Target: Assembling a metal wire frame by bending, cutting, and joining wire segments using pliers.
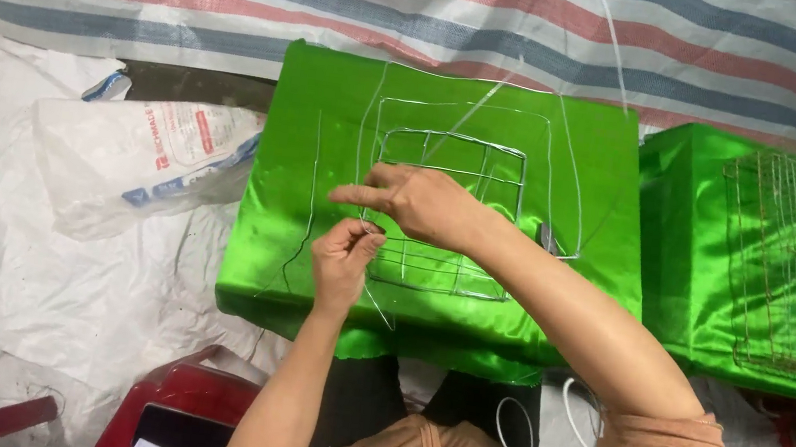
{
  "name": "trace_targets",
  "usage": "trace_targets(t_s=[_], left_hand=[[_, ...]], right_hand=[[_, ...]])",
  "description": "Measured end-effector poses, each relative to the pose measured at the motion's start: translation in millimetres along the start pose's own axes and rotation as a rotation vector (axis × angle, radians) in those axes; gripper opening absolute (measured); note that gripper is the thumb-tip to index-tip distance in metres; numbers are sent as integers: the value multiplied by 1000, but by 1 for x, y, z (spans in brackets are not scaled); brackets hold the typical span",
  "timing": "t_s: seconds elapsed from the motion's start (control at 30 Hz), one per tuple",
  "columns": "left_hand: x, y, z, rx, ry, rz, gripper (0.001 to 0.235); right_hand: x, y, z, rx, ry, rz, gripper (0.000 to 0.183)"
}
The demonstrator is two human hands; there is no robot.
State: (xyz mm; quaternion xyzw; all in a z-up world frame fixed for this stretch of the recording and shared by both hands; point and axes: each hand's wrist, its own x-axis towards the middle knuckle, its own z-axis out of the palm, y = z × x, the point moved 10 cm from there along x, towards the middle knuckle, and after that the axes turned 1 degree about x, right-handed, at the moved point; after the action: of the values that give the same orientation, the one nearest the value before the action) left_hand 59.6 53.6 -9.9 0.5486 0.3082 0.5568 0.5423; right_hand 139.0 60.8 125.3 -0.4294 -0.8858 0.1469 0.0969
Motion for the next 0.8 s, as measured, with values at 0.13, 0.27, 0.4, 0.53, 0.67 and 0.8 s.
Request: trace_targets(t_s=[0.13,0.27,0.4,0.53,0.67,0.8], left_hand=[[-4,-7,-4,18,3,-22,7],[-8,3,-3,22,15,-1,10],[-14,3,-1,56,35,66,8],[-8,1,4,44,-1,35,8],[-2,0,6,-57,-59,-46,11],[-7,-38,-8,-296,-69,-141,38]], right_hand=[[8,22,39,48,-17,-72,26],[8,20,48,-170,44,-189,18],[2,16,52,-369,43,-239,20],[-4,24,53,-324,45,-192,24],[-44,9,-28,-85,81,33,46],[-156,15,-63,-135,504,218,30]])
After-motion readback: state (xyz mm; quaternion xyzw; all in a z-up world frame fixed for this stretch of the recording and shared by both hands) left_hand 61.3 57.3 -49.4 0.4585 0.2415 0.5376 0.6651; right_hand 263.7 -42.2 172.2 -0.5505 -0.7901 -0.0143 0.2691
